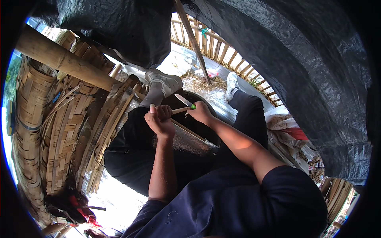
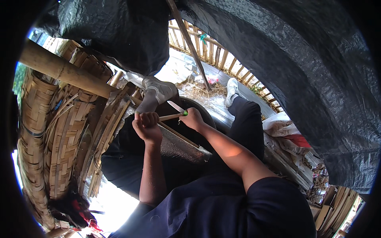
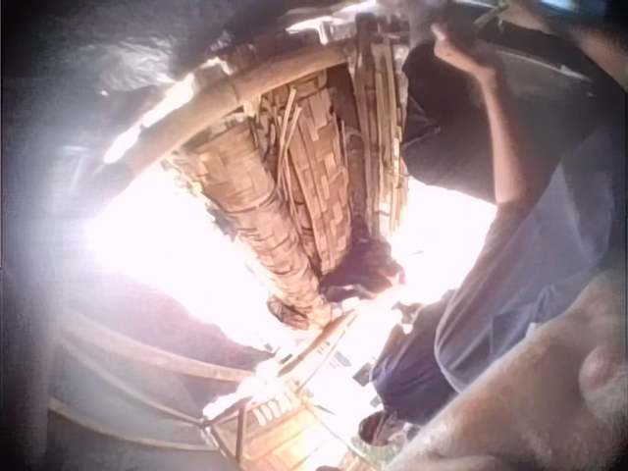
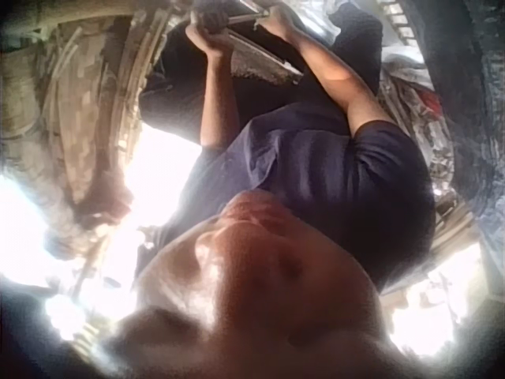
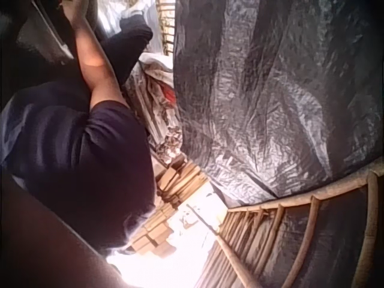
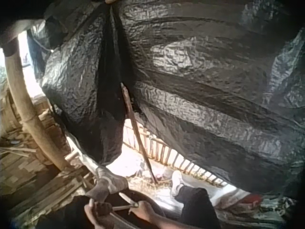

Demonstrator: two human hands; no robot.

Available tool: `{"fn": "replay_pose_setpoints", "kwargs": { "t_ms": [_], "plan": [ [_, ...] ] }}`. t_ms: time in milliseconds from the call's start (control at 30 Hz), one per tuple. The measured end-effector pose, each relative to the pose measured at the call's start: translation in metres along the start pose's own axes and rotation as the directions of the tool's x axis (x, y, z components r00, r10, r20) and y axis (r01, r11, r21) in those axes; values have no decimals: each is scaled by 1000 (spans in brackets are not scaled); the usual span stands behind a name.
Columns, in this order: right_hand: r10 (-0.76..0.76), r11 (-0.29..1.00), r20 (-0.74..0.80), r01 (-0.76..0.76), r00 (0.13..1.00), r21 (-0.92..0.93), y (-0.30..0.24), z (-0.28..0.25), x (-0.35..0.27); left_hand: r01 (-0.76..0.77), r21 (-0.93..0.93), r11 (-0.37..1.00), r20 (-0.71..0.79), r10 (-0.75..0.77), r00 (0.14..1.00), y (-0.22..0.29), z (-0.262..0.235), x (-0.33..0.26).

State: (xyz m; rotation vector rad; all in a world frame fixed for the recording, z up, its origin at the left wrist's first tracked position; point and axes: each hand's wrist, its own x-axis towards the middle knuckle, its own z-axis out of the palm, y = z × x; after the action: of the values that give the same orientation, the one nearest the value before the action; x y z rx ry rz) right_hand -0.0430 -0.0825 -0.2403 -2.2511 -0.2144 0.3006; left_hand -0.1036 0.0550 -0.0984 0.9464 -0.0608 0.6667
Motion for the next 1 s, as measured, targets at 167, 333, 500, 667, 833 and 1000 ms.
{"fn": "replay_pose_setpoints", "kwargs": {
  "t_ms": [167,333,500,667,833,1000],
  "plan": [
    [296,857,407,-428,864,286,1,-10,2,21,72,997,26,-23,999,1,1,-2],
    [146,543,625,-591,766,597,14,-14,2,20,79,997,28,-22,999,1,4,-1],
    [122,602,591,-533,797,595,31,-8,7,-35,2,999,-21,35,999,-3,2,1],
    [197,919,390,-308,900,247,43,-16,-2,-55,41,998,-85,58,995,-3,-17,9],
    [576,783,378,-622,725,-1,114,-26,-13,-37,25,999,-179,41,983,2,-24,22],
    [544,787,590,-606,597,-113,115,-38,29,-15,22,1000,-123,18,992,0,-16,21]
  ]
}}
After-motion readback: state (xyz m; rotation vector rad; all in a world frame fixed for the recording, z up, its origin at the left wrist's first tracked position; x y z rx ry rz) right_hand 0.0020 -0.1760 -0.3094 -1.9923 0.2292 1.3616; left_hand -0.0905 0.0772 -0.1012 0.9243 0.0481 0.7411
